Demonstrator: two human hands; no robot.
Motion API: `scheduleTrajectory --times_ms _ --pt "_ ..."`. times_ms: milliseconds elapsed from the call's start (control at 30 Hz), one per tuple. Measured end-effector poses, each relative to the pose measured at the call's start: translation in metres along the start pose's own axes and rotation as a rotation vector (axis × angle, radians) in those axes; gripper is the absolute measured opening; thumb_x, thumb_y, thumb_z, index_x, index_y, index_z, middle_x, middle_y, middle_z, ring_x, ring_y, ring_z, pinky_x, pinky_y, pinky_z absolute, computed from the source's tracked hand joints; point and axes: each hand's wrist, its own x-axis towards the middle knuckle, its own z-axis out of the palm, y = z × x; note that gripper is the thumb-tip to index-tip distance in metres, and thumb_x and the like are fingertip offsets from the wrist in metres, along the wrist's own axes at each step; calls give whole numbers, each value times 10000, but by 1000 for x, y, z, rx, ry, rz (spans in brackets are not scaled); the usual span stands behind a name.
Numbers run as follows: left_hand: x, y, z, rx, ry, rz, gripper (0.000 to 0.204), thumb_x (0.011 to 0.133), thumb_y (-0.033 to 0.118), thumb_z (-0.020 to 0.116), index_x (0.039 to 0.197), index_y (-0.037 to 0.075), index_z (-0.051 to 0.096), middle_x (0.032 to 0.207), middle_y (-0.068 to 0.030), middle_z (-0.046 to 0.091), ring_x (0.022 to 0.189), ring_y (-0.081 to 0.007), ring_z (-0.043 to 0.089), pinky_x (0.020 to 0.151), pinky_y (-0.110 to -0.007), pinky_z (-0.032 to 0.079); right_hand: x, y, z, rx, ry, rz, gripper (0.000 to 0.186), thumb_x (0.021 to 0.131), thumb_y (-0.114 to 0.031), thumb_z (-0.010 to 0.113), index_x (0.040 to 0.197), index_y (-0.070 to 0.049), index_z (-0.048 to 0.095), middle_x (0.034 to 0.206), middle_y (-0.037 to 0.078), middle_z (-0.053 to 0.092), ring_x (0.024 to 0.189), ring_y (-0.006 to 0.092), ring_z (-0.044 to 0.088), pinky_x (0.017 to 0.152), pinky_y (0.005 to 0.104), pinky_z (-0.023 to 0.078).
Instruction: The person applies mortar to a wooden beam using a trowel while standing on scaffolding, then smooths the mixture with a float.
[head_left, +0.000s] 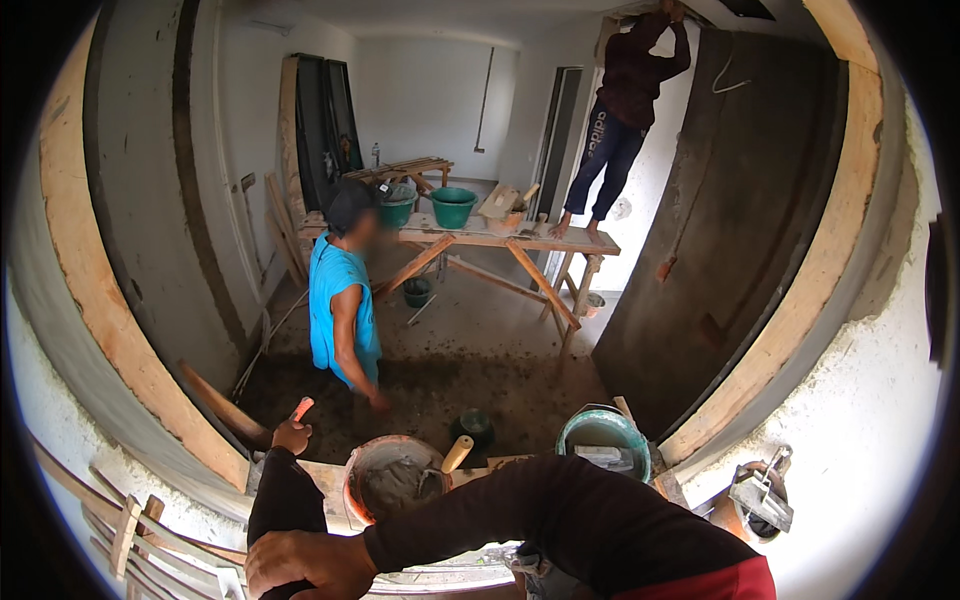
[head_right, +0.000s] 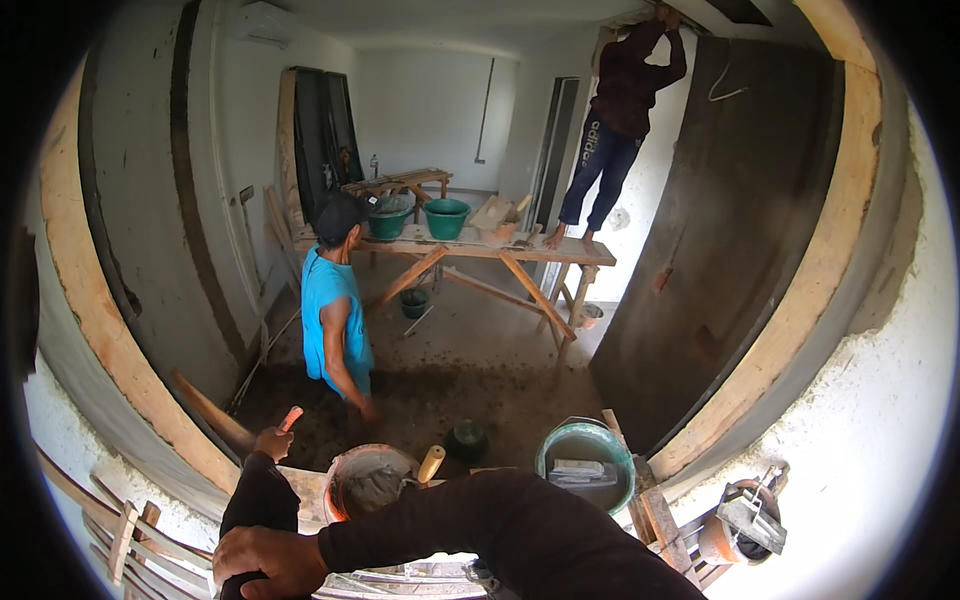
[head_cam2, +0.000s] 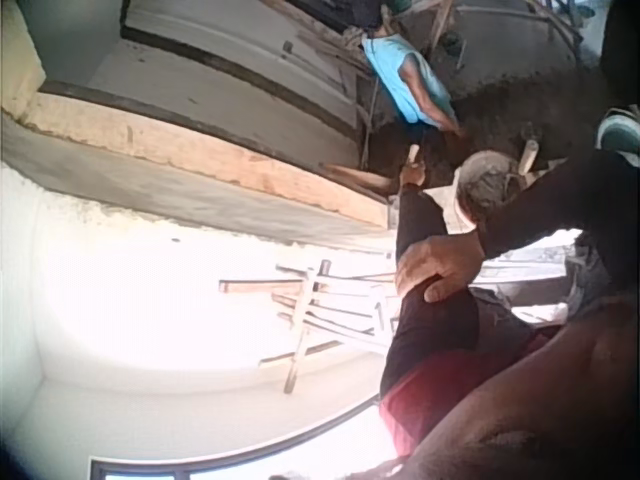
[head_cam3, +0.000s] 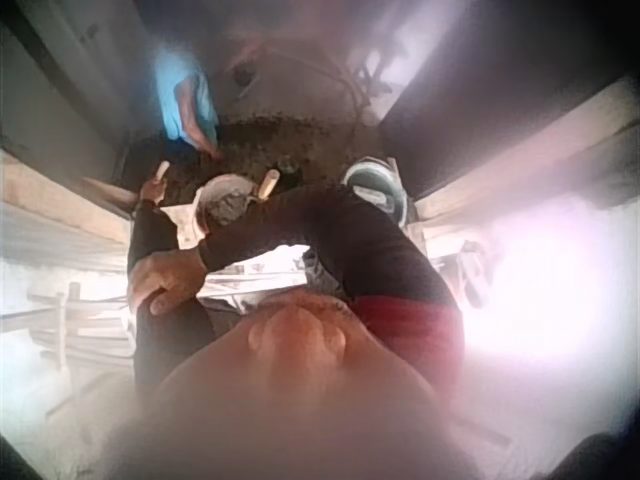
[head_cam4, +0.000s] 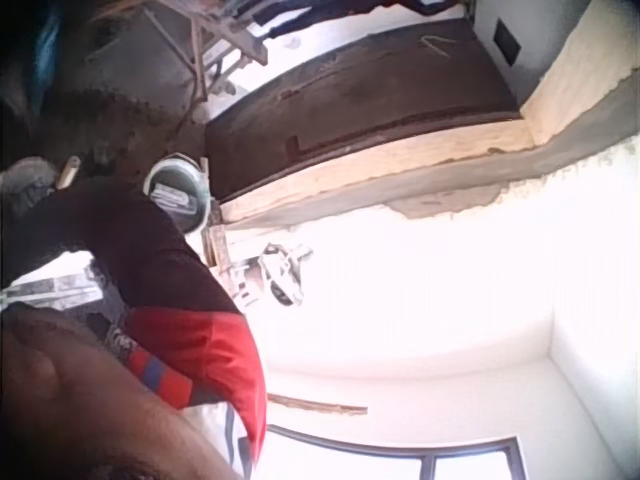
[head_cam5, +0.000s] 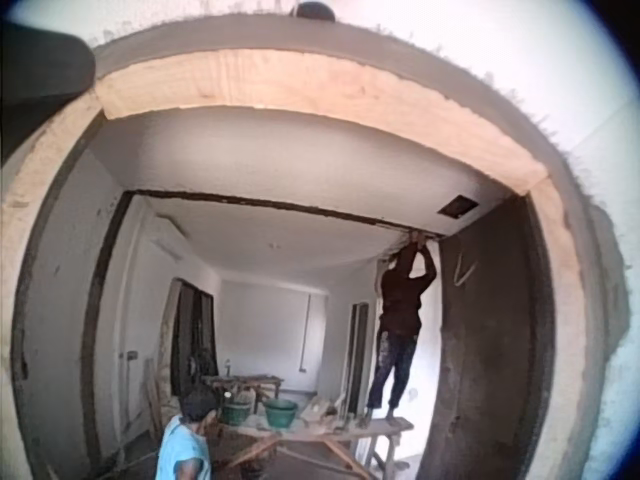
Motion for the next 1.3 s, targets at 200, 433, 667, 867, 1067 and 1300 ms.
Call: scheduleTrajectory --times_ms 200,433,667,867,1067,1300 --pt "3 -35 -10 310 81 251 366 876 455 569 821 126 720 814 -161 696 870 -378 672 792 -495 515 -6 13 3 -19 -99 91 626 1000 -533 377 1180 32 576 1183 200 591 1173 393 527 1054 510 356" --pt "-9 13 -1 500 -90 190 248 943 348 498 1027 210 686 911 -67 703 897 -286 692 801 -454 547 -22 19 -4 -130 -60 113 604 1004 -483 374 1224 46 565 1258 213 575 1232 389 514 1084 506 338" --pt "-42 61 -23 127 -30 9 357 868 440 588 904 109 717 988 -147 715 979 -379 664 867 -487 514 -24 18 -2 -152 -58 133 588 996 -472 375 1240 28 564 1259 190 581 1241 365 503 1086 481 348" --pt "-49 48 -35 -21 253 -328 490 838 417 638 1127 21 654 1163 -242 653 1125 -389 620 963 -455 495 -20 22 5 -136 -83 126 600 996 -480 377 1253 29 563 1262 206 577 1256 371 501 1101 486 342" --pt "-58 36 -46 26 131 -335 544 844 391 644 1202 -17 604 1220 -279 620 1169 -395 599 987 -453 490 -17 19 5 -156 -133 133 644 1023 -490 296 1280 44 548 1300 209 565 1276 382 492 1087 493 347" --pt "-55 35 -39 68 78 -326 662 825 449 660 1280 -8 510 1256 -274 593 1180 -406 586 1004 -453 475 -31 26 -2 -159 -65 109 601 1000 -479 375 1270 29 550 1287 219 551 1259 378 494 1097 488 335"
